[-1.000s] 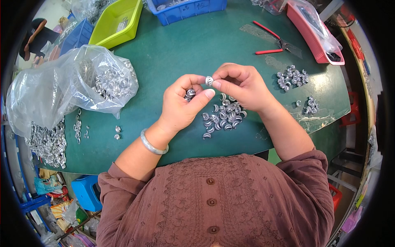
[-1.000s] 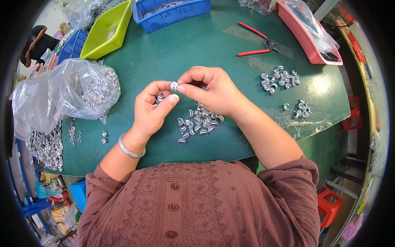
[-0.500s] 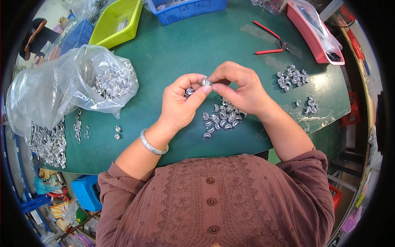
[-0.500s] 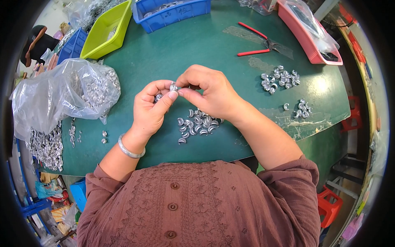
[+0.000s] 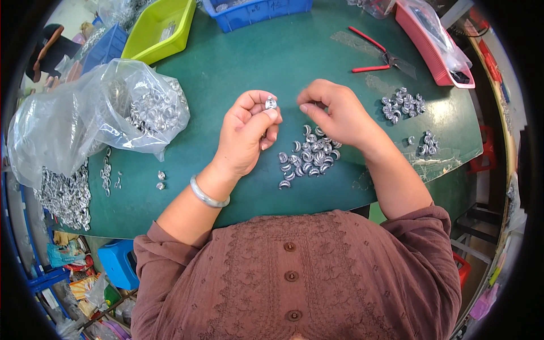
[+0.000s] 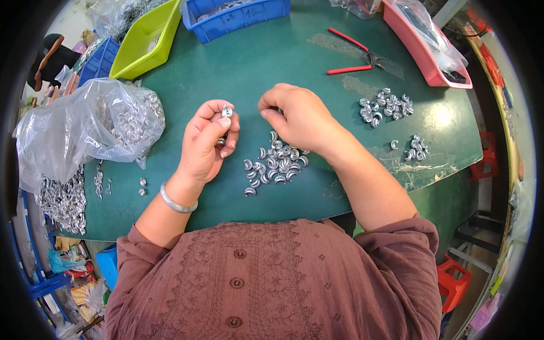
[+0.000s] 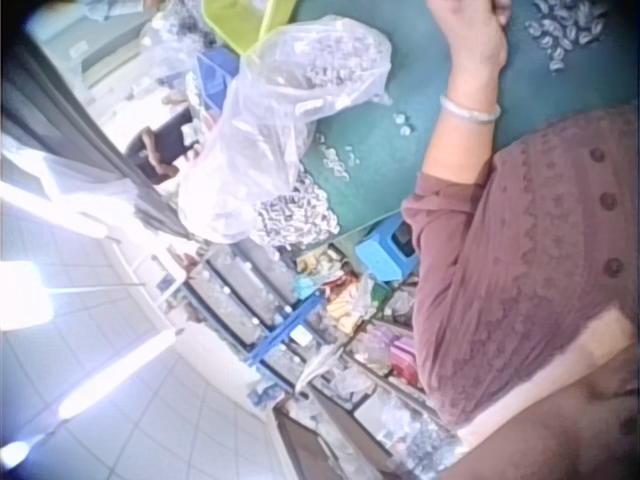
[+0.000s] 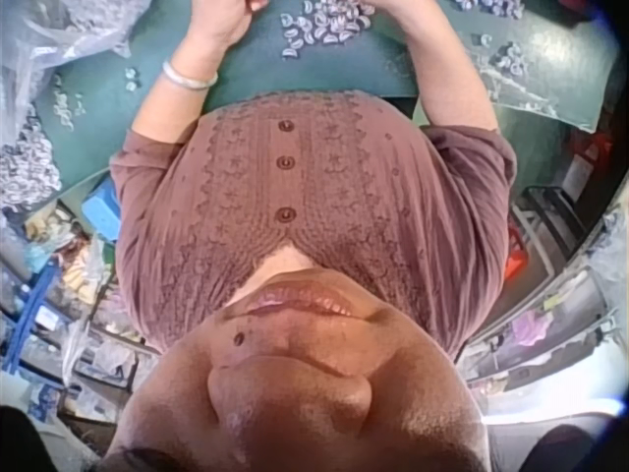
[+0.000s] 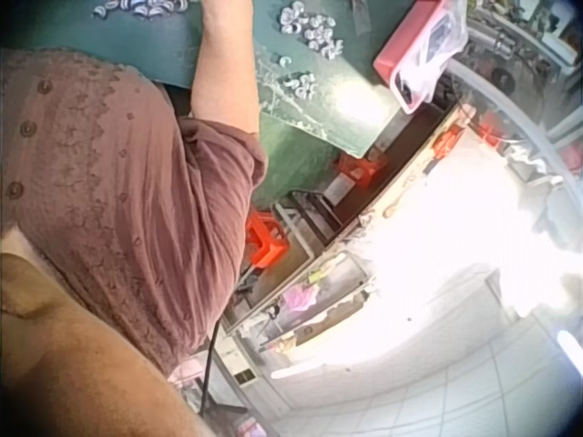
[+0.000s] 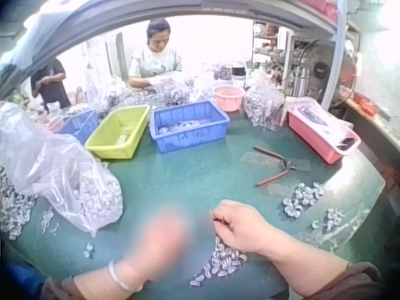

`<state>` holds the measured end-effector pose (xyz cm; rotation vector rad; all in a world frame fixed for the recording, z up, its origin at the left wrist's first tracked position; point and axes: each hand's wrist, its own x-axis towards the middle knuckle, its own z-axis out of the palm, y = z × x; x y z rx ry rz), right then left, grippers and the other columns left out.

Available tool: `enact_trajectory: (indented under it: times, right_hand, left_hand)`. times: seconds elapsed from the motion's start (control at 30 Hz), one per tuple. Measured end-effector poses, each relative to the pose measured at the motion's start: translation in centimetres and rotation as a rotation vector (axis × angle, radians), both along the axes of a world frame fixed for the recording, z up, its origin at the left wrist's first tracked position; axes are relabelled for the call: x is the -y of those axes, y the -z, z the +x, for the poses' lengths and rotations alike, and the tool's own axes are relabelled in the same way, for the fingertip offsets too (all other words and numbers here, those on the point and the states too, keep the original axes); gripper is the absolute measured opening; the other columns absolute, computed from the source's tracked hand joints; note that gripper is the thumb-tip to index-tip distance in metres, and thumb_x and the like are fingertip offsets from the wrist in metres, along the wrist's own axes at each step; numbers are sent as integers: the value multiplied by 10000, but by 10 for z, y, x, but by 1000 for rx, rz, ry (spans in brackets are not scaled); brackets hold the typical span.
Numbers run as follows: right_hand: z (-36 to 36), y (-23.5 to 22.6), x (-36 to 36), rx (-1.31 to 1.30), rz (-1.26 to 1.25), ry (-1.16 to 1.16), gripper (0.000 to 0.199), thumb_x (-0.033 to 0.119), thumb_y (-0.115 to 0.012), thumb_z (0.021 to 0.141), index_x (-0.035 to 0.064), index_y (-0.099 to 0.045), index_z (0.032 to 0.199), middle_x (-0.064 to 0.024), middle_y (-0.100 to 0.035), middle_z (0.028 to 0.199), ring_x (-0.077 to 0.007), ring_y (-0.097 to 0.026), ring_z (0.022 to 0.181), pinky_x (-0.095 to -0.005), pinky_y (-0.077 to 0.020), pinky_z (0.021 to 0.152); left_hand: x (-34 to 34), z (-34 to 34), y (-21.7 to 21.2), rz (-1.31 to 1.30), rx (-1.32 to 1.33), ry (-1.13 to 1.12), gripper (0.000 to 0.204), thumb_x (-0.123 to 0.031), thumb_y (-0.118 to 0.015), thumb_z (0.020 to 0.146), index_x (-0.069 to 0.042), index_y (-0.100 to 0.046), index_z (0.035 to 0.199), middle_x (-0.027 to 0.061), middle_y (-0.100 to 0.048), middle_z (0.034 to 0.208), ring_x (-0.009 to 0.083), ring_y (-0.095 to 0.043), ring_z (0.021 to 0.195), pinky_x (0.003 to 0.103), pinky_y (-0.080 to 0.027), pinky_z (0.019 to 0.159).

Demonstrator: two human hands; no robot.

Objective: The person sorts through a pile of small metal components by hand on a green work surface, picking them up one by one and grouping them together.

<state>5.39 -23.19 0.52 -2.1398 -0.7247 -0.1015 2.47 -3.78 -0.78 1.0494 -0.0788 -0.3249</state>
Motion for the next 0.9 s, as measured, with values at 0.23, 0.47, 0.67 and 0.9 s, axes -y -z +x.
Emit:
enact_trajectory:
  times: [0.23, 0.47, 0.67, 0.9]
  right_hand:
    - [-2, -2, 5, 0, -413, -111, 127, 166, -598, 712, 39, -600, 698, -110, -549, 710, -294, -544, 736, -391, -429, 661]
    - [1, 6, 2, -12, -198, -77, 110, 139, -577, 721, 35, -588, 686, -118, -542, 720, -303, -534, 748, -387, -425, 668]
    - [-1, -2, 3, -75, -252, -109, 129, 161, -590, 715, 37, -582, 682, -111, -553, 706, -295, -542, 748, -381, -428, 671]
    - [-3, 2, 2, -72, -353, -205, 120, 156, -576, 704, 44, -574, 660, -104, -554, 696, -288, -541, 733, -380, -415, 658]
  left_hand:
    - [1, 0, -2, -102, -58, 44, 146, -91, -465, 821, -45, -500, 955, 110, -558, 909, 115, -499, 602, 177, -353, 429]
    - [1, 2, 3, 72, -160, 49, 139, -127, -483, 845, -54, -525, 956, 69, -566, 820, 99, -491, 599, 175, -346, 436]
    - [2, 2, -1, 122, -193, 43, 161, -127, -458, 847, -34, -533, 954, 48, -550, 773, 99, -489, 601, 181, -349, 441]
    - [0, 3, 1, 17, -228, 78, 210, -190, -414, 859, -24, -542, 869, 60, -544, 801, 122, -494, 634, 202, -356, 448]
